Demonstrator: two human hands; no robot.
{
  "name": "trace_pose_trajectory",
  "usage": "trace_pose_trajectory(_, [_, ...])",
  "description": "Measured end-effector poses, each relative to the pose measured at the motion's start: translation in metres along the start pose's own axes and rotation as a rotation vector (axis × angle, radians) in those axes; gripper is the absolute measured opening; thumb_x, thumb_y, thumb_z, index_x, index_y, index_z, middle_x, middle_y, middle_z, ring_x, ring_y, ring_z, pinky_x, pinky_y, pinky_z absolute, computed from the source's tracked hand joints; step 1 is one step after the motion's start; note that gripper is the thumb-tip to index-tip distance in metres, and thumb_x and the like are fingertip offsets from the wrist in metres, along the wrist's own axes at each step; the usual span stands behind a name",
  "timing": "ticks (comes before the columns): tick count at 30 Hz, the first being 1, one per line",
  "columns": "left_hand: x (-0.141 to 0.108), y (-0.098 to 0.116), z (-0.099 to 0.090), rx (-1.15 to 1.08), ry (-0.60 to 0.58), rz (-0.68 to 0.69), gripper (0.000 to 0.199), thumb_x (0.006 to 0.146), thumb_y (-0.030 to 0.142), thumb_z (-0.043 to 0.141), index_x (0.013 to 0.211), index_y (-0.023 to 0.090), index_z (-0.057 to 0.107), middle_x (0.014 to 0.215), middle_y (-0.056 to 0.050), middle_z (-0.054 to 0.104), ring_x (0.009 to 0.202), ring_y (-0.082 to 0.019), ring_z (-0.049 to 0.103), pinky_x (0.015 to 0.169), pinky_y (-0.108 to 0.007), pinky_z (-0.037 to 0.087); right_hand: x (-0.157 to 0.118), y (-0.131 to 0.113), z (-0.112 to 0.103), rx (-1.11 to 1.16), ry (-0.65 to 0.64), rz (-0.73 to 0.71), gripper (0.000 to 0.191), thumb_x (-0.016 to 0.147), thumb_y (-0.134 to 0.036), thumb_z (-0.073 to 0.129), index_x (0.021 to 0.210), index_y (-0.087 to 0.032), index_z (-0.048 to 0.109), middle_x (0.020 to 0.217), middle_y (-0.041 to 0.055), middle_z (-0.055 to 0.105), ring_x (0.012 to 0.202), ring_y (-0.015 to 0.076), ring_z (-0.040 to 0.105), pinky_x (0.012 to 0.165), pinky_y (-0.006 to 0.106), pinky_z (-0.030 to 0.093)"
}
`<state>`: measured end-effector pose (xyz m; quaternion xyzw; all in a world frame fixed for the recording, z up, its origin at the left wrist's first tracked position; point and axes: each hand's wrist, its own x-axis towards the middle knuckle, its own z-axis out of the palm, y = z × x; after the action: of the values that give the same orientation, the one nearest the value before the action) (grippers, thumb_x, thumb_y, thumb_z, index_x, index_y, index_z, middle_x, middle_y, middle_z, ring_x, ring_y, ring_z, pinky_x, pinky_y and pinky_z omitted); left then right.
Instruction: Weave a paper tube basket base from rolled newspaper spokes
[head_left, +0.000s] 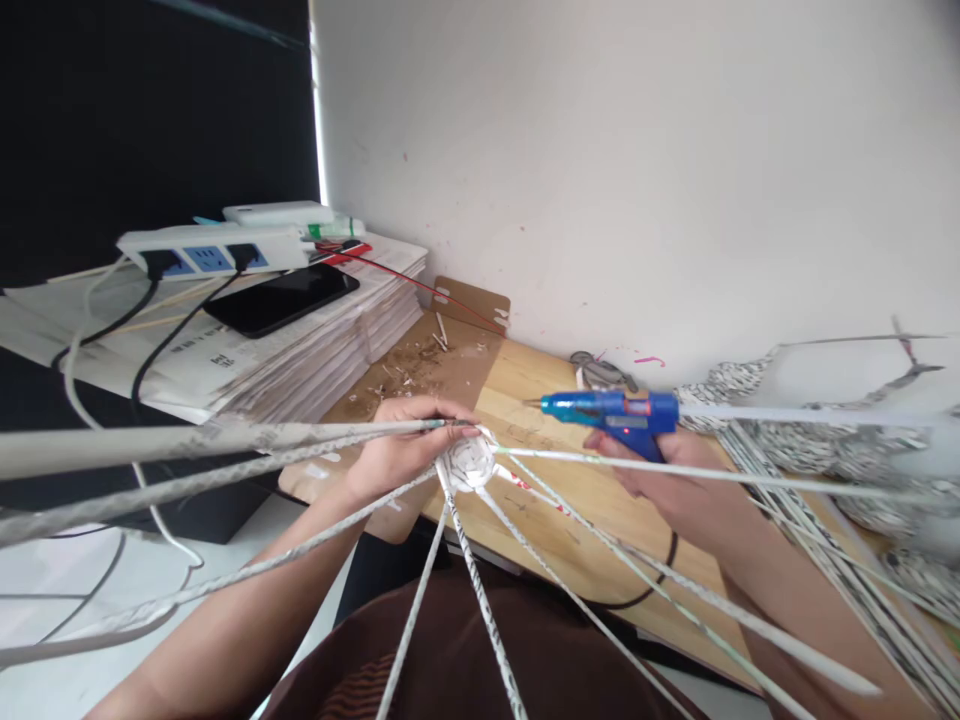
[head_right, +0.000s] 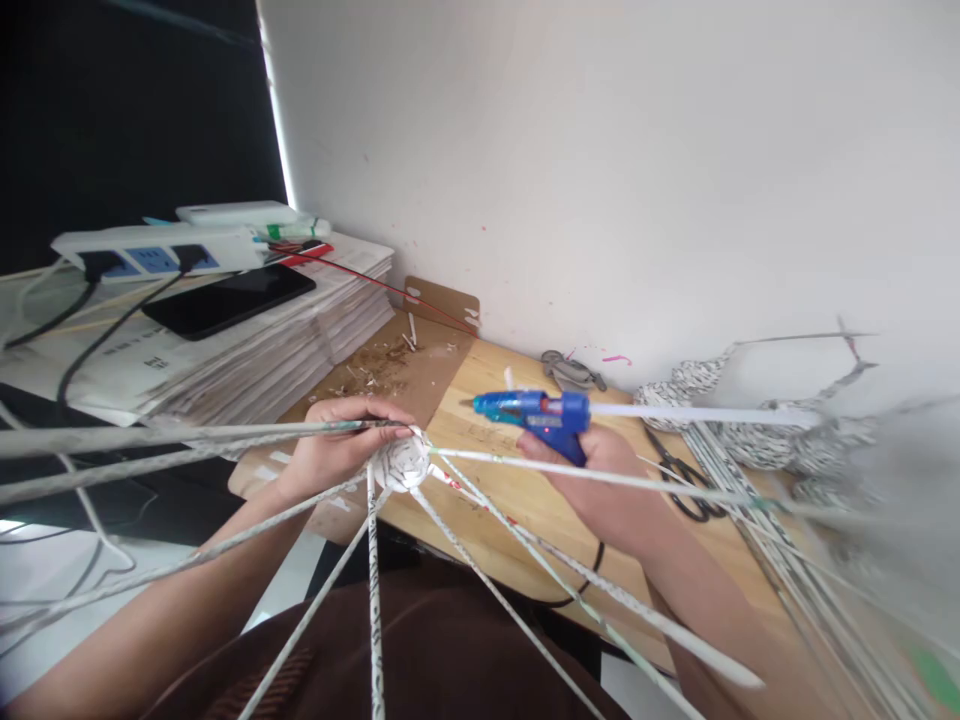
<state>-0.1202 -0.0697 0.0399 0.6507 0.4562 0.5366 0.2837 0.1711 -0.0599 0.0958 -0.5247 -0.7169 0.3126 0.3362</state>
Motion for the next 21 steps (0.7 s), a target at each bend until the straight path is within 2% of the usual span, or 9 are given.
trace_pose_trajectory(2, [0.001, -0.003, -0.004, -0.012, 0.021, -0.014, 0.016, 0.075, 0.032, 0.076, 0.082, 0.017, 0.077, 0.079, -0.006, 0.077, 0.07, -0.017, 0.072, 0.065, -0.023, 0.058, 0.018, 0.017, 0.015, 0.319, -0.039, 0.119, 0.033, 0.082, -0.053, 0.065, 0.089, -0.021, 0.068, 0.053, -0.0039, 0.052, 0.048, 0.0118, 0.048, 0.046, 0.023, 0.039])
trace_pose_trajectory(4, [0.002, -0.003, -0.009, -0.035, 0.054, -0.035, 0.017, 0.075, 0.033, 0.075, 0.082, 0.017, 0.076, 0.078, -0.006, 0.076, 0.069, -0.017, 0.071, 0.064, -0.023, 0.058, 0.039, 0.028, 0.032, 0.632, 0.005, 0.212, 0.039, 0.079, -0.059, 0.064, 0.086, -0.021, 0.065, 0.053, -0.0045, 0.052, 0.045, 0.0097, 0.046, 0.042, 0.02, 0.035])
trace_pose_trajectory(7, [0.003, -0.003, -0.017, -0.031, 0.126, -0.049, 0.018, 0.074, 0.032, 0.076, 0.082, 0.016, 0.076, 0.079, -0.006, 0.076, 0.07, -0.018, 0.071, 0.064, -0.024, 0.058, 0.071, 0.035, 0.064, 0.826, -0.013, 0.442, 0.045, 0.077, -0.064, 0.063, 0.088, -0.02, 0.064, 0.054, -0.0037, 0.055, 0.045, 0.0103, 0.05, 0.039, 0.019, 0.033])
trace_pose_trajectory(8, [0.003, -0.002, -0.021, -0.017, 0.15, -0.048, 0.017, 0.074, 0.032, 0.076, 0.082, 0.016, 0.076, 0.079, -0.006, 0.076, 0.07, -0.018, 0.071, 0.064, -0.023, 0.058, 0.08, 0.034, 0.077, 0.848, -0.041, 0.47, 0.048, 0.079, -0.066, 0.059, 0.088, -0.019, 0.064, 0.052, -0.004, 0.053, 0.043, 0.0102, 0.048, 0.038, 0.019, 0.032])
trace_pose_trajectory(10, [0.003, -0.002, -0.029, 0.008, 0.193, -0.051, 0.017, 0.073, 0.032, 0.077, 0.082, 0.018, 0.076, 0.079, -0.005, 0.076, 0.07, -0.018, 0.071, 0.063, -0.023, 0.058, 0.095, 0.031, 0.105, 0.874, -0.045, 0.434, 0.045, 0.08, -0.063, 0.06, 0.082, -0.019, 0.063, 0.052, -0.0047, 0.054, 0.042, 0.008, 0.045, 0.039, 0.017, 0.033])
trace_pose_trajectory(11, [0.002, -0.001, -0.033, 0.018, 0.208, -0.055, 0.017, 0.073, 0.033, 0.077, 0.083, 0.018, 0.076, 0.078, -0.005, 0.076, 0.07, -0.018, 0.071, 0.063, -0.024, 0.058, 0.1, 0.028, 0.119, 0.885, -0.093, 0.418, 0.043, 0.082, -0.062, 0.06, 0.082, -0.019, 0.062, 0.054, -0.0043, 0.057, 0.044, 0.0078, 0.047, 0.041, 0.017, 0.034])
trace_pose_trajectory(15, [-0.002, 0.001, -0.045, 0.071, 0.256, -0.049, 0.017, 0.072, 0.034, 0.077, 0.081, 0.02, 0.076, 0.078, -0.004, 0.076, 0.071, -0.019, 0.072, 0.065, -0.026, 0.059, 0.11, 0.012, 0.174, 0.858, -0.188, 0.49, 0.05, 0.084, -0.067, 0.05, 0.07, -0.02, 0.058, 0.046, -0.0048, 0.052, 0.039, 0.0101, 0.047, 0.039, 0.019, 0.037])
trace_pose_trajectory(18, [-0.006, 0.004, -0.05, 0.121, 0.28, -0.037, 0.016, 0.073, 0.034, 0.077, 0.08, 0.02, 0.076, 0.079, -0.004, 0.076, 0.072, -0.019, 0.071, 0.068, -0.026, 0.059, 0.112, -0.004, 0.2, 0.834, -0.252, 0.375, 0.051, 0.085, -0.067, 0.046, 0.064, -0.021, 0.054, 0.046, -0.0053, 0.054, 0.04, 0.0097, 0.051, 0.042, 0.02, 0.042])
trace_pose_trajectory(21, [-0.007, 0.005, -0.051, 0.135, 0.287, -0.036, 0.016, 0.074, 0.033, 0.076, 0.081, 0.019, 0.076, 0.079, -0.005, 0.076, 0.073, -0.02, 0.071, 0.067, -0.026, 0.059, 0.112, -0.021, 0.212, 0.846, -0.251, 0.295, 0.054, 0.09, -0.061, 0.036, 0.058, -0.02, 0.048, 0.048, -0.005, 0.056, 0.047, 0.0069, 0.056, 0.052, 0.019, 0.047])
